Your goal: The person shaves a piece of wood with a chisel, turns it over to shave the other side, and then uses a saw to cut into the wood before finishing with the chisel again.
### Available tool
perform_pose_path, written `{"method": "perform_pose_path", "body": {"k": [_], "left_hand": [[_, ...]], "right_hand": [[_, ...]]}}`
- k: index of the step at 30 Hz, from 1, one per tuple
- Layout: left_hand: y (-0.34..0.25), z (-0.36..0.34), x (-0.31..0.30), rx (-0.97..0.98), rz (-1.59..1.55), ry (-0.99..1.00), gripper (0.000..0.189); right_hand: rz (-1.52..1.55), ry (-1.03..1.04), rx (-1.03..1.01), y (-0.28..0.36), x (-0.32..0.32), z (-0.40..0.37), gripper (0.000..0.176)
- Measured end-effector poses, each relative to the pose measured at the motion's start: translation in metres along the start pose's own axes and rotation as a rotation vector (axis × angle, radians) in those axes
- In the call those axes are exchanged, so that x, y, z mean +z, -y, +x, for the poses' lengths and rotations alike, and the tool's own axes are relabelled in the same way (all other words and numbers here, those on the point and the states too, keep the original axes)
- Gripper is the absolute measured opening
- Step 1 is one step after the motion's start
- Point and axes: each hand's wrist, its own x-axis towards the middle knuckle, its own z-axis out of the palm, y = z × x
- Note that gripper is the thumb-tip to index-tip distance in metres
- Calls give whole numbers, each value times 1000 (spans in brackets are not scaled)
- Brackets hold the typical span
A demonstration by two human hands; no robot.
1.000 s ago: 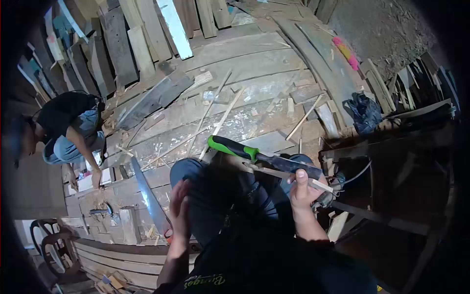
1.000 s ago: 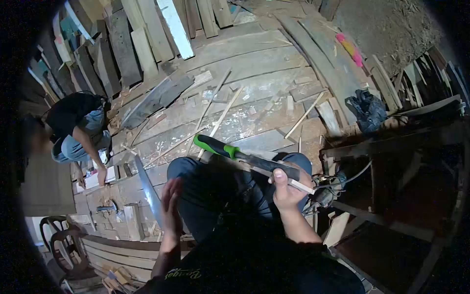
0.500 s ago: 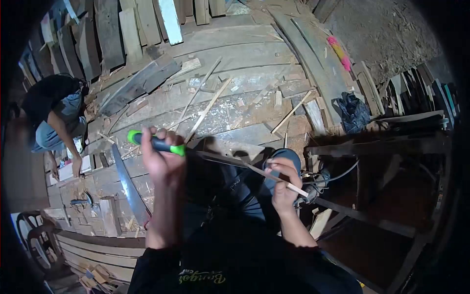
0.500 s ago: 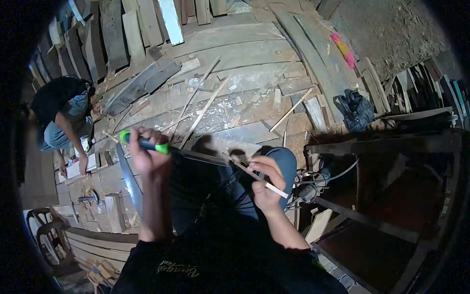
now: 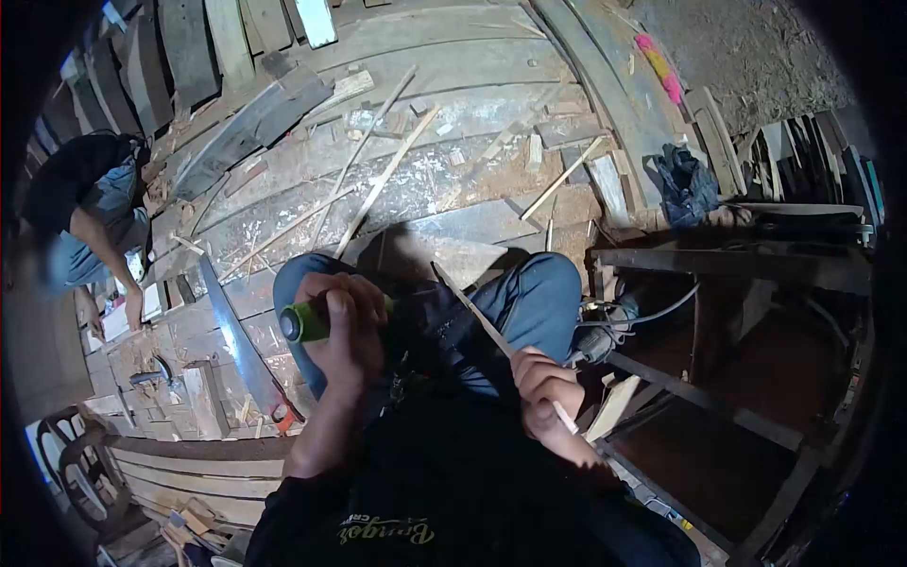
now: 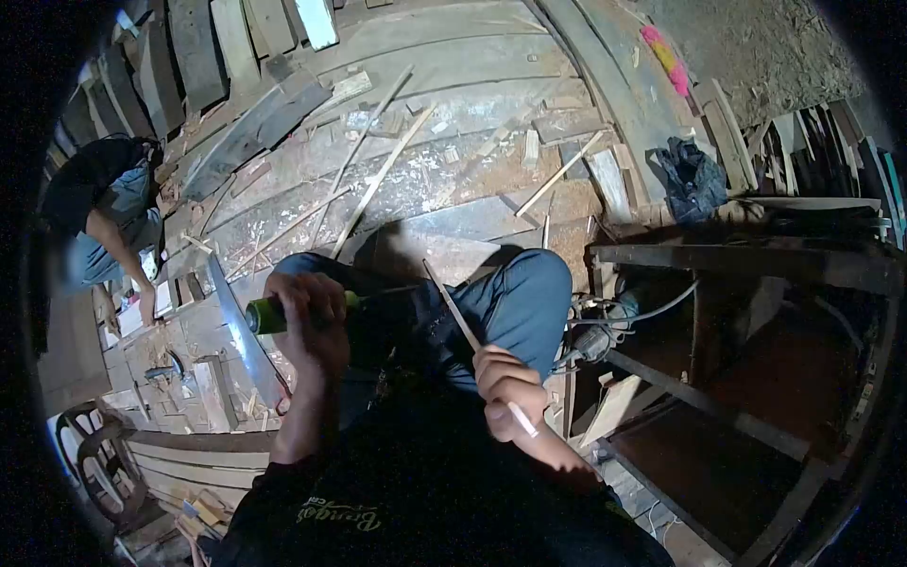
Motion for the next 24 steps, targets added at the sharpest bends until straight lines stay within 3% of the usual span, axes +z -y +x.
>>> {"method": "perform_pose_path", "body": {"k": [3,5,7,9,10,11,14,17,21,24], "left_hand": [[11,-3,10,-100,-59,-143,25],[14,-1,13,-189,-149,41,24],[18,-11,17,-252,-150,43,25],[23,-21,17,-240,23,174,24],[24,-25,11,-251,110,245,23],[18,-20,13,-239,166,371,19],[18,-24,15,-224,192,469,19],[6,-29,14,-48,160,607,21],[18,-37,23,114,202,720,23],[33,-38,21,137,231,686,21]], "right_hand": [[2,-1,-53,-4,-1,-20,38],[-11,108,-137,-6,-3,-28,34],[-47,108,-160,-7,4,-37,34],[21,163,-265,-16,13,-38,31],[32,347,-239,-15,6,-34,29],[36,342,-236,-15,8,-29,29],[27,433,-155,-9,14,-22,25],[15,433,-138,-6,12,-25,34],[-20,438,-140,-2,9,-27,32],[-20,467,-161,-4,12,-22,32]]}}
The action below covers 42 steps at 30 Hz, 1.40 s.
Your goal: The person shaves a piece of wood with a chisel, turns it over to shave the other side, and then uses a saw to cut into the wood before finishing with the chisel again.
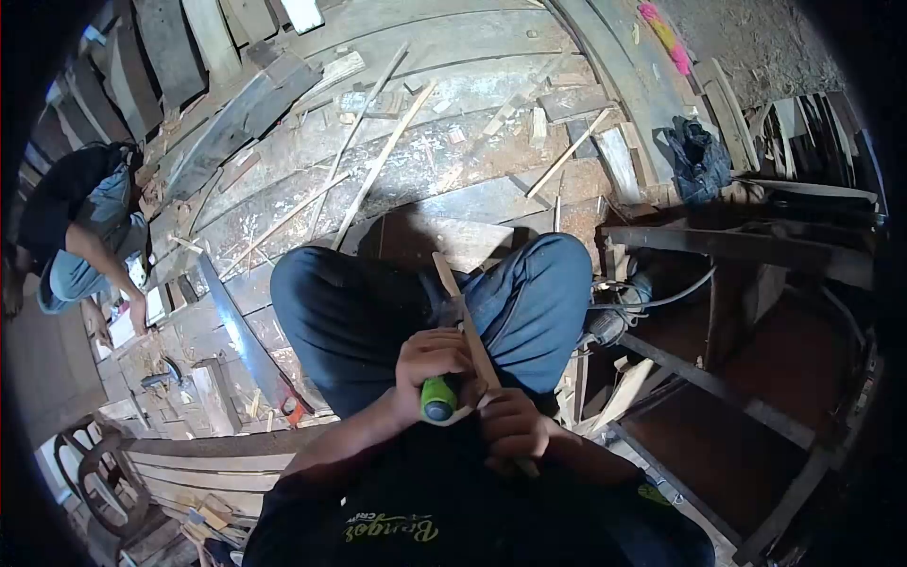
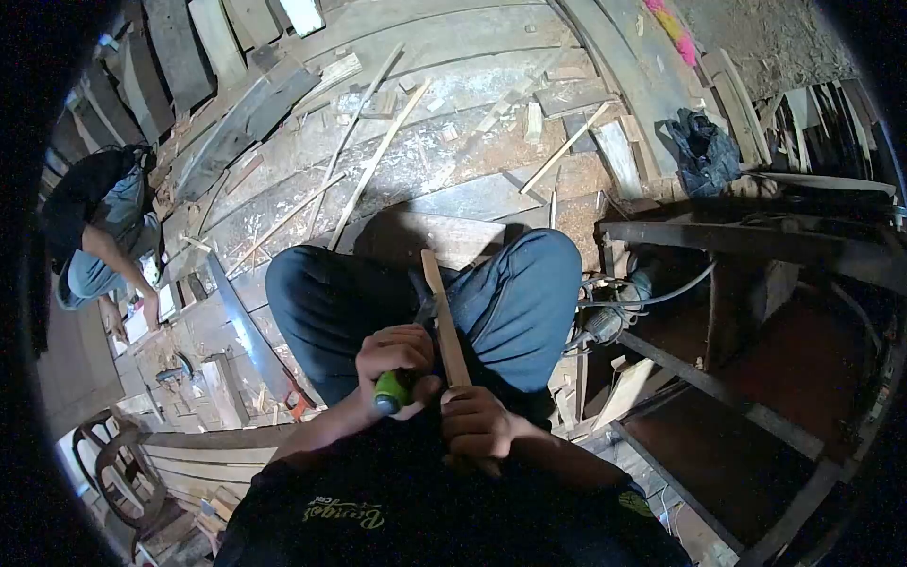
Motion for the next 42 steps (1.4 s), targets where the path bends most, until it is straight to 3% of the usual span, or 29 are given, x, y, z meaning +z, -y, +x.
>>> {"method": "perform_pose_path", "body": {"k": [5,7,10,13,16,19,21,24,26,31,34,38,41,42], "left_hand": [[-9,-7,-5,-65,-116,-62,20],[4,-14,-7,-119,12,-52,19],[-4,-13,-7,-193,-62,-211,19],[-14,-11,-8,-71,-137,-101,19],[11,-22,-8,-108,-28,-123,20],[-4,-17,-7,-115,-80,-176,20],[-18,-8,-7,-36,-163,-93,19],[9,-21,0,-15,-80,-175,21],[8,-18,-1,-108,-54,-196,21],[-13,-16,-2,-39,-169,-121,22],[4,-25,-3,-186,-24,-167,24],[-26,-15,-6,-65,-205,-161,22],[-2,-24,-2,-64,-23,-96,23],[-1,-27,-2,-75,-16,-97,23]], "right_hand": [[28,-74,-4,3,-1,-3,27],[31,-58,11,6,0,-6,27],[26,-45,32,7,-1,-5,26],[11,-65,31,6,1,-9,24],[30,-61,19,4,2,-13,22],[48,-25,34,7,1,-9,20],[36,-10,29,3,-1,-7,20],[29,-127,-44,1,2,-12,21],[49,-34,3,2,-1,-12,21],[-4,-107,-22,1,2,-22,22],[50,-102,-28,-2,3,-14,22],[3,-234,-31,-1,9,-21,21],[6,-196,5,6,4,-13,20],[-47,-269,-54,0,12,-23,20]]}}
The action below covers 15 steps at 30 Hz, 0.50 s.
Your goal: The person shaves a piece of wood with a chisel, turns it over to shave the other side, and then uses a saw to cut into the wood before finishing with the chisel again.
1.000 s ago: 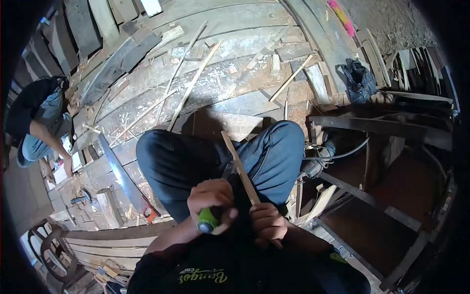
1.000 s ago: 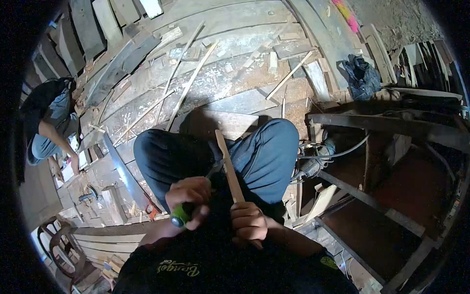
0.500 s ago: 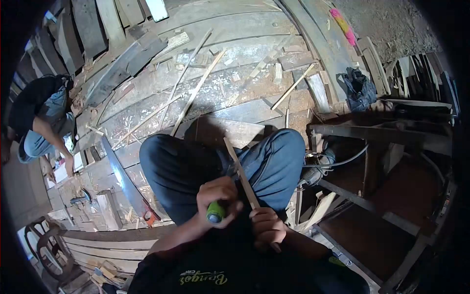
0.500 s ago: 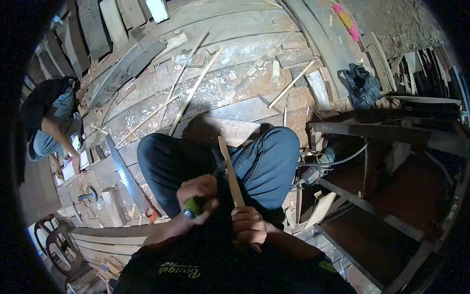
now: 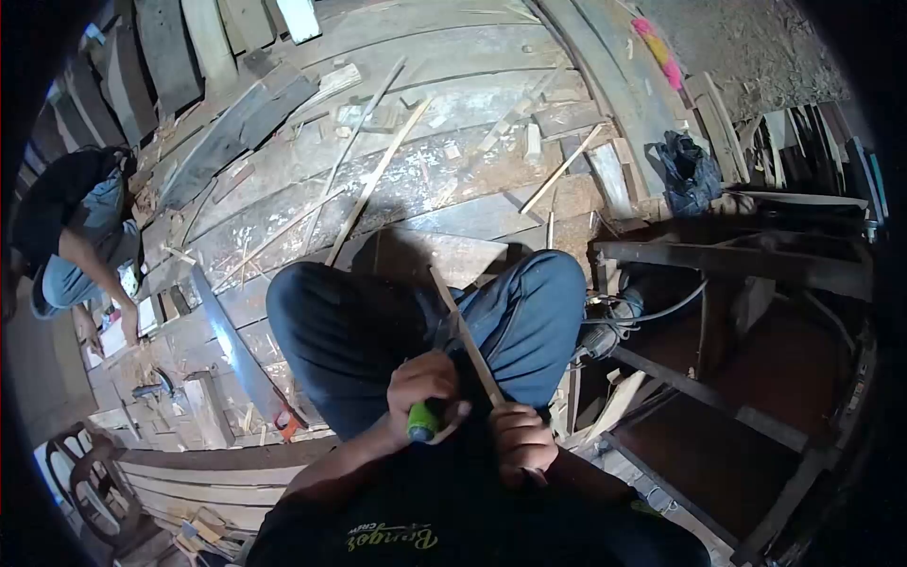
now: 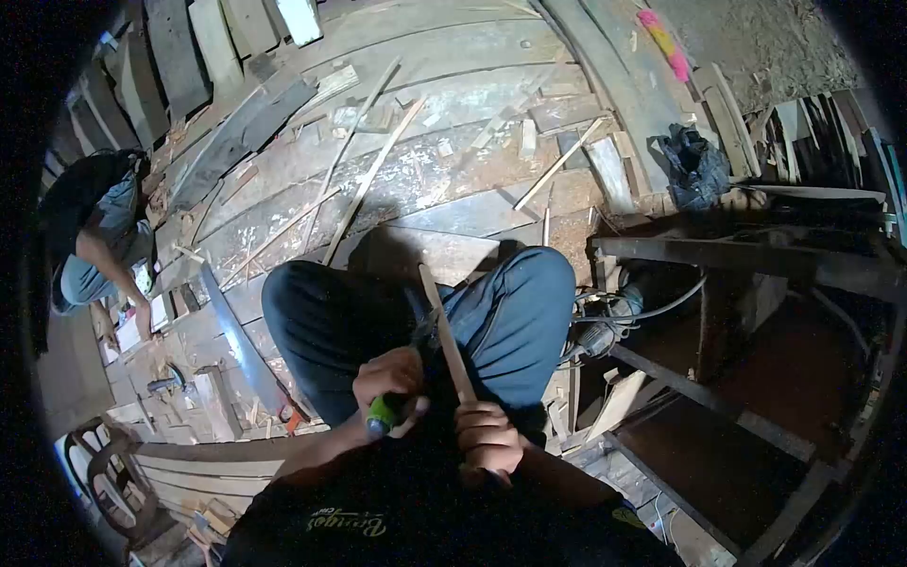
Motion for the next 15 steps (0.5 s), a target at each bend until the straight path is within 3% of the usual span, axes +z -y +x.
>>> {"method": "perform_pose_path", "body": {"k": [3,7,10,15], "left_hand": [[-6,5,3,-93,16,-18,23],[-14,11,4,25,-138,-31,22],[12,1,4,-3,62,-11,22],[-22,14,4,71,-122,-5,20]], "right_hand": [[41,83,74,5,-6,8,21],[16,28,31,4,-5,-4,23],[45,103,25,1,-4,7,22],[90,167,13,-2,-1,10,19]]}}
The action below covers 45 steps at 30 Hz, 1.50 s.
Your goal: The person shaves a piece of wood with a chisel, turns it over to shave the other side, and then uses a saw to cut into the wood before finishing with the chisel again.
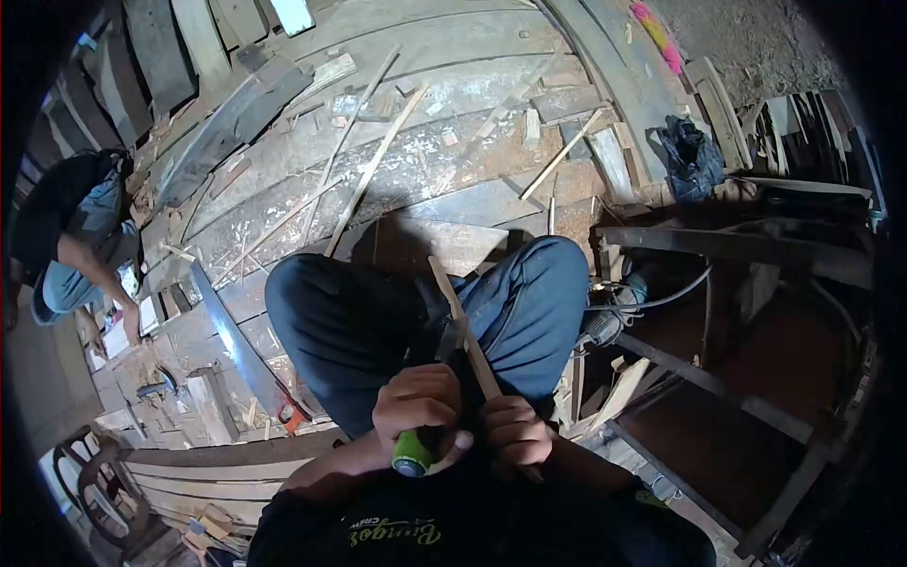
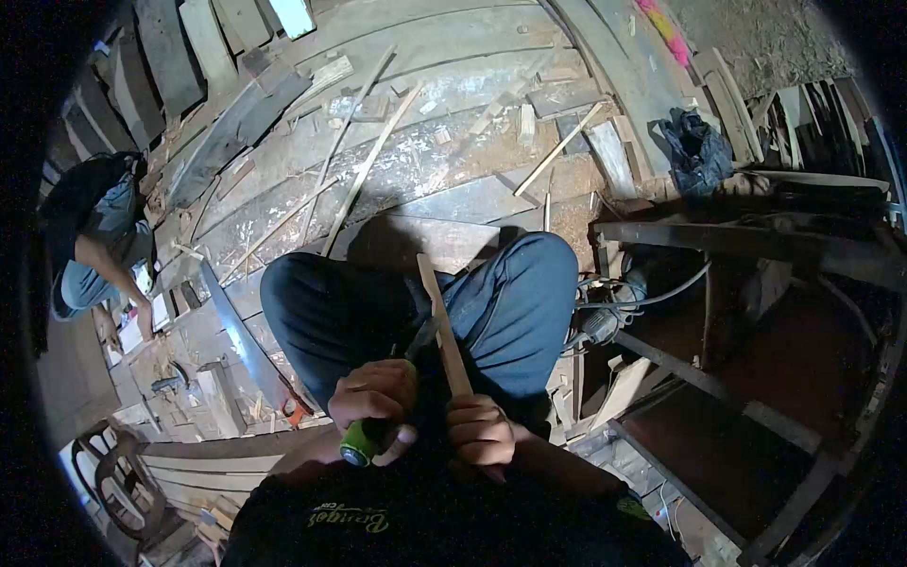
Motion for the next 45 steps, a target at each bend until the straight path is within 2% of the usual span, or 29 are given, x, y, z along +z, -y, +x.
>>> {"method": "perform_pose_path", "body": {"k": [2,3,5,8,10,11,14,18,19,23,26,28,31,32,35,37,39,43,45], "left_hand": [[19,-11,-7,8,54,25,23],[25,-10,-12,-89,148,59,23],[17,-7,-15,-94,137,76,22],[-6,1,-11,-82,20,129,21],[-8,2,-11,-32,68,254,20],[11,-2,-13,-29,29,220,20],[14,8,-15,-95,46,123,20],[-9,12,-10,-46,-32,166,19],[-1,11,-16,-51,64,232,22],[20,5,-11,-49,58,130,25],[-8,9,-7,-31,-9,205,25],[5,0,-12,-60,0,209,25],[31,-6,-21,-56,103,95,22],[23,-6,-23,-135,107,62,21],[-4,2,-12,-30,3,114,23],[25,-17,-14,-19,56,129,23],[30,-7,-16,-17,129,175,23],[-1,-2,-15,-44,18,47,21],[22,-7,-15,-2,71,55,20]], "right_hand": [[-66,36,0,1,3,-5,26],[-62,36,-2,1,2,-4,26],[-53,127,65,3,0,2,26],[-50,182,64,0,-4,2,27],[-33,193,86,0,-2,4,27],[-15,200,114,3,1,4,28],[-46,206,111,2,3,13,28],[-44,218,129,5,-3,1,27],[-44,202,121,5,0,0,27],[-1,161,157,8,3,6,25],[-79,242,146,7,-3,1,23],[-67,200,102,5,1,-1,22],[-55,181,131,6,2,3,20],[-41,202,154,10,2,2,20],[-57,225,128,3,-5,-1,22],[-59,222,100,6,-3,-3,22],[-60,169,115,4,1,3,24],[-55,238,133,2,-7,9,25],[-89,147,79,4,-6,5,27]]}}
